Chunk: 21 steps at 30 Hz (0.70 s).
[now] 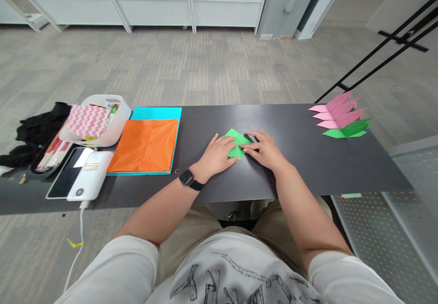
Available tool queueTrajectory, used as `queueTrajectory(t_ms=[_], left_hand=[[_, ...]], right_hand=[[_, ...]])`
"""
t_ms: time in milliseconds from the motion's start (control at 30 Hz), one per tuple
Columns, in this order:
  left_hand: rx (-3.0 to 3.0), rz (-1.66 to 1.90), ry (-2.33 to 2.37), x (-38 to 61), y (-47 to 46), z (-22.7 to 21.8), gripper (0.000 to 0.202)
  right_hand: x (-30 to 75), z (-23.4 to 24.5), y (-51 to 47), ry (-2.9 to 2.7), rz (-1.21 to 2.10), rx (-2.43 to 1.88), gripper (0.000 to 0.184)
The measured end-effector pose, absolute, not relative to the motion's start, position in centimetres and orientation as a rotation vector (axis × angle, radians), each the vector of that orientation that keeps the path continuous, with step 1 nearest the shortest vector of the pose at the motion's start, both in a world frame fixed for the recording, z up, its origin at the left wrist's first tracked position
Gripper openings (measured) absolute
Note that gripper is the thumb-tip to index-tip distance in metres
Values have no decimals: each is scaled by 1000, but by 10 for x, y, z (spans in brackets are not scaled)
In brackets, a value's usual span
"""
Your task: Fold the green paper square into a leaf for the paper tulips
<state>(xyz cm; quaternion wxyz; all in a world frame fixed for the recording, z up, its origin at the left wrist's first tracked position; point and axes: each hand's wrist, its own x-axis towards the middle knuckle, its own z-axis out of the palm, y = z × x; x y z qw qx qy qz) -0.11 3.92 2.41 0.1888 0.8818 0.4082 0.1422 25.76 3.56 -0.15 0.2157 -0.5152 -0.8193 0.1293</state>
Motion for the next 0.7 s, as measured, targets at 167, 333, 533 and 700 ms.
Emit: queueTrajectory(t_ms=[167, 333, 533, 700], left_hand=[[2462, 367, 1164, 0, 38, 28, 41], [2451, 337, 1168, 1, 37, 33, 43], [2453, 343, 1167, 1, 36, 33, 43], [2471, 370, 1163, 0, 37, 30, 44]], right_hand=[[260, -5, 41, -2245, 326, -1444, 24], [262, -10, 50, -2160, 285, -1491, 25], [257, -12, 54, -2061, 219, -1563, 27], [250, -9, 53, -1979, 148, -1587, 31]])
